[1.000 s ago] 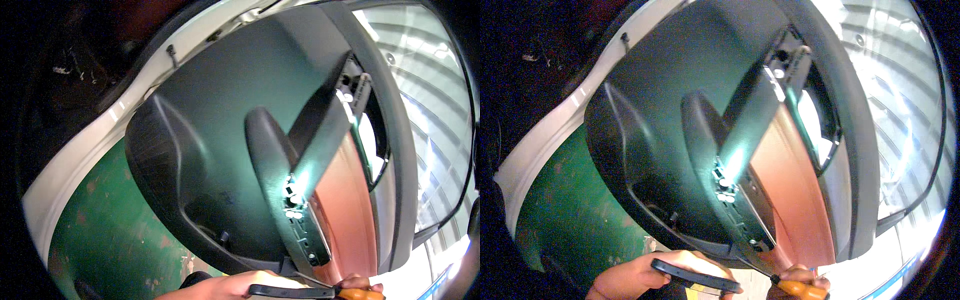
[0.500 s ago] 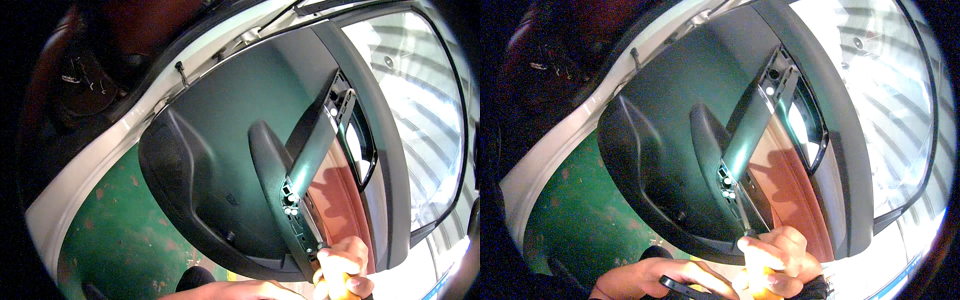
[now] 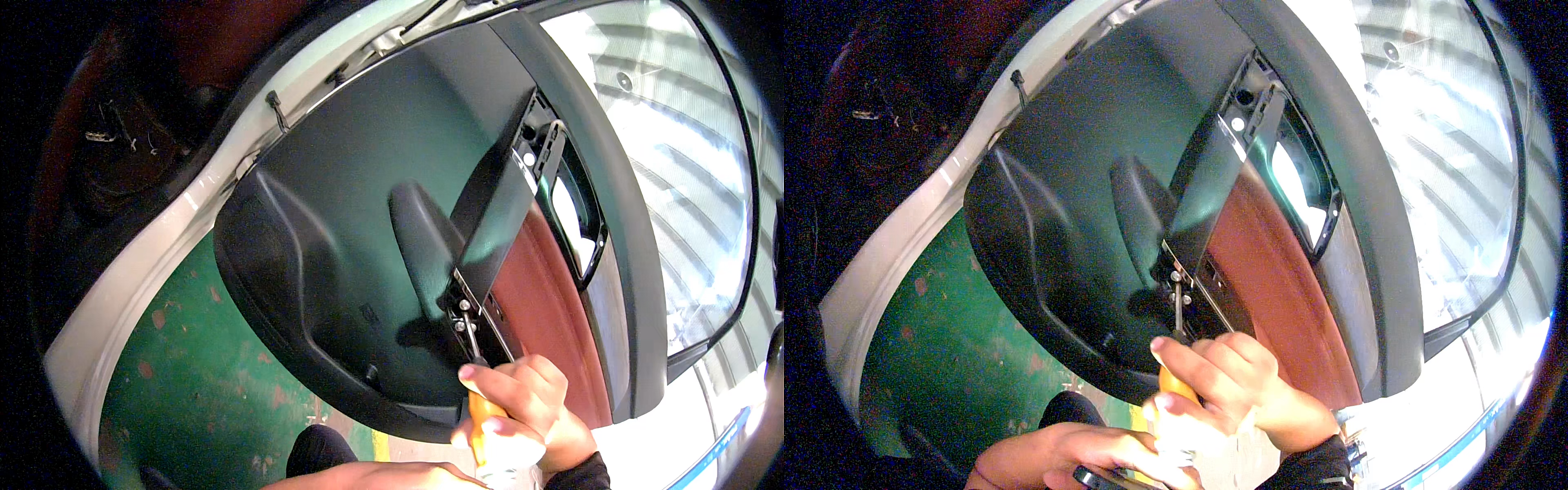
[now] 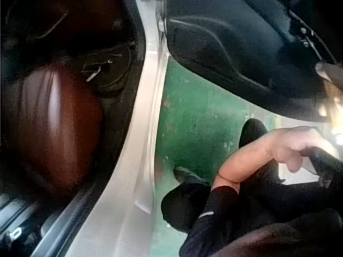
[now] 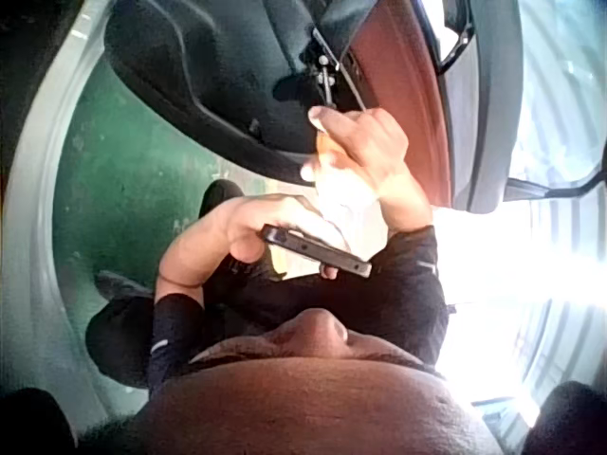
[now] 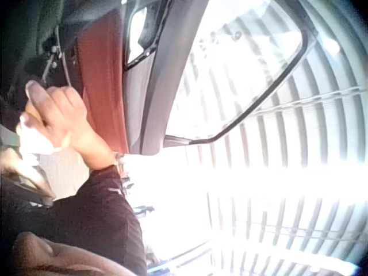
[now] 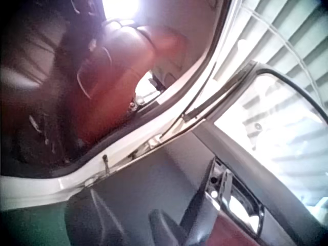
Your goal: The person removes a car door panel by first detaching a lower trim piece, then using a screwdriver to remove several screws from the door handle and armrest areas. After removing the screws, the person pulls the door panel away from the door frame to detach it.
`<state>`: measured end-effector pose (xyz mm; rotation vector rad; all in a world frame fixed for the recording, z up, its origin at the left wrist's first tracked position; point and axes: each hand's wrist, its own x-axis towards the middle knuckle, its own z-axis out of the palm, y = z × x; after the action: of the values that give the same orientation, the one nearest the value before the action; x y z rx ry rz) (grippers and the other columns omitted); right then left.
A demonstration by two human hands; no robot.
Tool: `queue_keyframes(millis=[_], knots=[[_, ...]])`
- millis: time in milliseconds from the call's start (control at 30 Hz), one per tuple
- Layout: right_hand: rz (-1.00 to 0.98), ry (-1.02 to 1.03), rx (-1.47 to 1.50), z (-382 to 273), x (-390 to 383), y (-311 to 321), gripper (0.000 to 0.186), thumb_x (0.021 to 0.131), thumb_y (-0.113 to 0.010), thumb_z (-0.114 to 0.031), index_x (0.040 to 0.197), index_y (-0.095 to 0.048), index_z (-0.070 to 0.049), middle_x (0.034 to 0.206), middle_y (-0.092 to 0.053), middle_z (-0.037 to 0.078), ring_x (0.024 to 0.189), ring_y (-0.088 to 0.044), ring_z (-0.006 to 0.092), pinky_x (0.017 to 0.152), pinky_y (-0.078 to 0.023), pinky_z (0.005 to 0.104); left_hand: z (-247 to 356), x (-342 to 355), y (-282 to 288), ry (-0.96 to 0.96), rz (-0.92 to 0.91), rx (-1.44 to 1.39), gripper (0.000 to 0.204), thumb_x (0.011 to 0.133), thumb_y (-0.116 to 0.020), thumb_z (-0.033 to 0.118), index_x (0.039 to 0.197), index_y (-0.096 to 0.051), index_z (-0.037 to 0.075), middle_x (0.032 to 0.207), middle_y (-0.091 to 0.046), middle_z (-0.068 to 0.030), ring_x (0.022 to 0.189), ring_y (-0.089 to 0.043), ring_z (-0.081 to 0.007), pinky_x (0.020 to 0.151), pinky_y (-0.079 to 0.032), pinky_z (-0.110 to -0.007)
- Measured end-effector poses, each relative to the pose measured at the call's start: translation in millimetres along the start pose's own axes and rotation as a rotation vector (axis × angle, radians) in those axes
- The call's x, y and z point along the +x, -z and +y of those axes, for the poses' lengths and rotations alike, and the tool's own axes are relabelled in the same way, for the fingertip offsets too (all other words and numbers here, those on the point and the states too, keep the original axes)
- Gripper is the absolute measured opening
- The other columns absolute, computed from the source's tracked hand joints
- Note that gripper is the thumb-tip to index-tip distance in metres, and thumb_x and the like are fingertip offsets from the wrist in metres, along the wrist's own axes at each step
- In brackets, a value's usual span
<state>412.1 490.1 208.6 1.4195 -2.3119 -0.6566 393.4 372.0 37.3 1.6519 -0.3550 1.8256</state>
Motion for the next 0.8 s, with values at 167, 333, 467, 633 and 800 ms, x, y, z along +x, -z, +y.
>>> queue_keyframes(millis=[167, 333, 467, 633, 800], knots=[[0.027, 0.029, -0.1, -1, 24, -12, 0.021, 0.083, -0.07, -0.022, 0.102, -0.063, -0.016, 0.104, -0.07, 0.012, 0.061, -0.056, 0.014, 0.051, -0.039, 0.0282, -1, 6, 3, -0.279, -0.135, 0.27, 0.123, 0.062, -0.04, 0.093, 0.124, -0.057, -0.012, 0.107, -0.068, -0.019, 0.096, -0.068, -0.0303, 0.085, -0.053, -0.039], [-0.158, -0.167, -0.078, 8, 12, -18, 0.019, 0.078, -0.07, -0.019, 0.095, -0.061, -0.015, 0.104, -0.067, 0.009, 0.061, -0.057, 0.017, 0.048, -0.044, 0.0301, -28, 7, 11, -0.242, -0.146, 0.116, 0.128, 0.059, -0.04, 0.096, 0.123, -0.056, -0.014, 0.106, -0.068, -0.021, 0.095, -0.069, -0.0321, 0.085, -0.053, -0.04], [-0.017, -0.216, 0.242, 15, 18, -16, 0.045, 0.075, -0.079, -0.021, 0.113, -0.057, -0.012, 0.105, -0.067, 0.019, 0.067, -0.065, 0.0324, 0.051, -0.05, 0.0374, -12, 10, 6, -0.257, -0.174, 0.13, 0.129, 0.059, -0.04, 0.096, 0.122, -0.056, -0.015, 0.105, -0.068, -0.0219, 0.095, -0.069, -0.0329, 0.084, -0.053, -0.04], [0.265, -0.307, 0.447, 5, -3, -11, 0.054, 0.073, -0.083, -0.02, 0.119, -0.057, -0.01, 0.101, -0.068, 0.021, 0.07, -0.068, 0.0263, 0.054, -0.052, 0.0364, -13, 7, 9, -0.272, -0.145, 0.162, 0.13, 0.058, -0.039, 0.097, 0.12, -0.056, -0.015, 0.104, -0.068, -0.0216, 0.094, -0.069, -0.0327, 0.084, -0.053, -0.04], [0.439, -0.771, 0.907, -46, 0, 43, 0.048, 0.078, -0.077, -0.016, 0.121, -0.056, -0.011, 0.093, -0.07, 0.021, 0.05, -0.057, 0.0187, 0.045, -0.043, 0.0316, -20, 12, 14, -0.188, -0.144, 0.125, 0.128, 0.057, -0.039, 0.096, 0.119, -0.058, -0.015, 0.103, -0.068, -0.0213, 0.093, -0.069, -0.0322, 0.082, -0.053, -0.04]])
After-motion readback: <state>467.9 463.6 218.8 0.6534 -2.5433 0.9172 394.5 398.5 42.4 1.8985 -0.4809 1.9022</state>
